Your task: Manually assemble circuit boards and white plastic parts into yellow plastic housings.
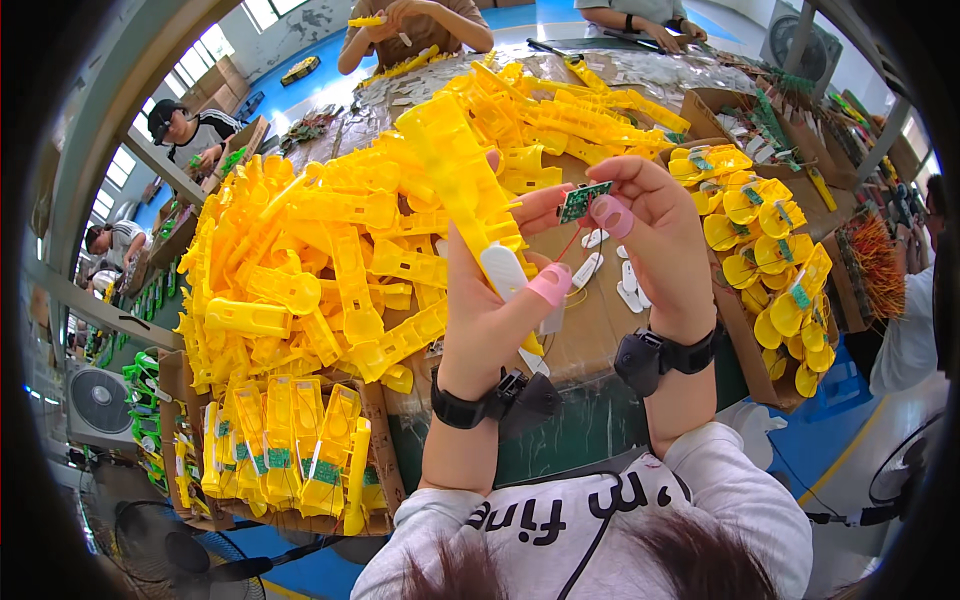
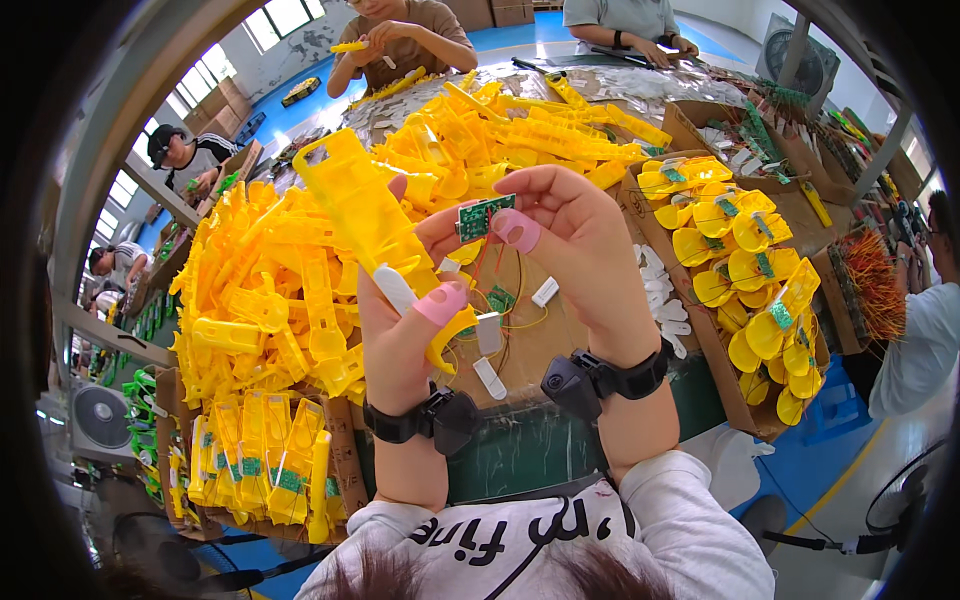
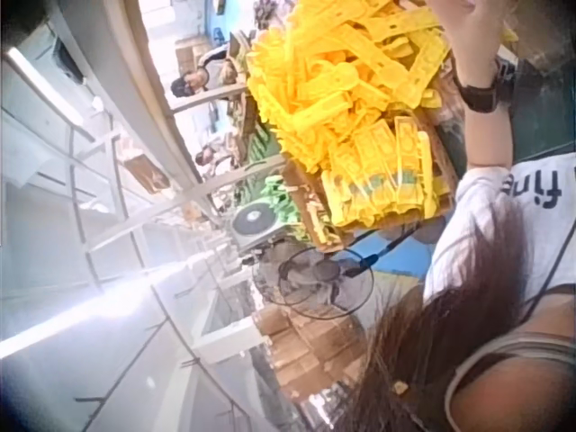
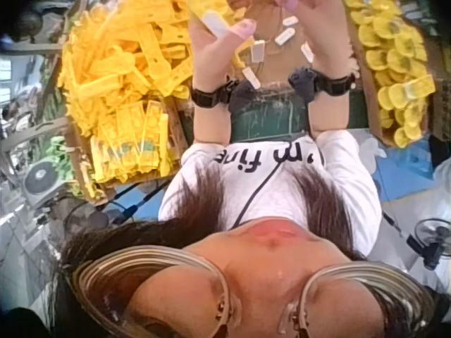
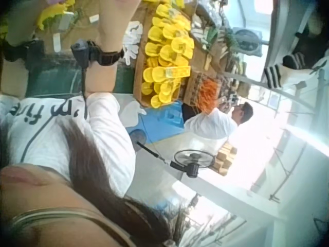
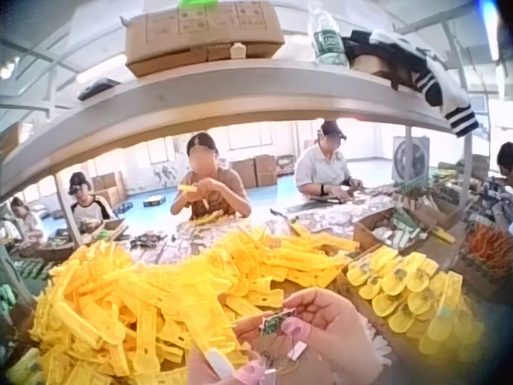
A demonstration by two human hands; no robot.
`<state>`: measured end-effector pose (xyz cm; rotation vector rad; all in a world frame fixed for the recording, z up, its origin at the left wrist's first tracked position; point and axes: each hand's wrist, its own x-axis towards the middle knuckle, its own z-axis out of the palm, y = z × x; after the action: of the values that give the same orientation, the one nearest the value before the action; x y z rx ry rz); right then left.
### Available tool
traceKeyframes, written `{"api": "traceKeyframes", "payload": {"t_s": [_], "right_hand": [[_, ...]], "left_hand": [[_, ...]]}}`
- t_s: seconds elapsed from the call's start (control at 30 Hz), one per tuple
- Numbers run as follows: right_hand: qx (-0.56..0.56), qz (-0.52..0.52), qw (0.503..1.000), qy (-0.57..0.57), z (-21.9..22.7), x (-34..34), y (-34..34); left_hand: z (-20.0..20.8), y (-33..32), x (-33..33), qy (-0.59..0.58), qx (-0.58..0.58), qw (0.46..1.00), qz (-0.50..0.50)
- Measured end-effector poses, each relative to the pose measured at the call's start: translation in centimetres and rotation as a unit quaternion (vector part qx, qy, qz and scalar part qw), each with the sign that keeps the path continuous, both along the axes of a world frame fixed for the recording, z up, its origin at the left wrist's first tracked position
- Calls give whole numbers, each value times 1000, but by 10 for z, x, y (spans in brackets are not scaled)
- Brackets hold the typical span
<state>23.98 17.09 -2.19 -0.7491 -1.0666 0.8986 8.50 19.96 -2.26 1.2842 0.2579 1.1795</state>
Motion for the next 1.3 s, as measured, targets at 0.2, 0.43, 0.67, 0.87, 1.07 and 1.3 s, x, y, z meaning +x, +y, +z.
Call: {"api": "traceKeyframes", "payload": {"t_s": [0.2, 0.43, 0.67, 0.87, 1.07, 1.3], "right_hand": [[-18, 13, 1000, -12, -3, 10, 6], [-41, -16, 999, -26, -7, 16, 10], [-54, -76, 995, -31, -7, 11, 9], [-45, -148, 984, -92, -9, 11, 10], [11, -82, 997, 13, 4, -1, -3], [-23, -70, 995, -74, 5, -31, -17]], "left_hand": [[6, -6, 6, 35, 7, 998, 54], [2, -1, 2, 20, 25, 998, 45], [-1, -11, 6, 91, 82, 985, 122], [-3, -10, 12, 96, 106, 983, 113], [-13, 15, -3, -49, -45, 998, -23], [-16, 22, 4, -162, -93, 979, -88]]}}
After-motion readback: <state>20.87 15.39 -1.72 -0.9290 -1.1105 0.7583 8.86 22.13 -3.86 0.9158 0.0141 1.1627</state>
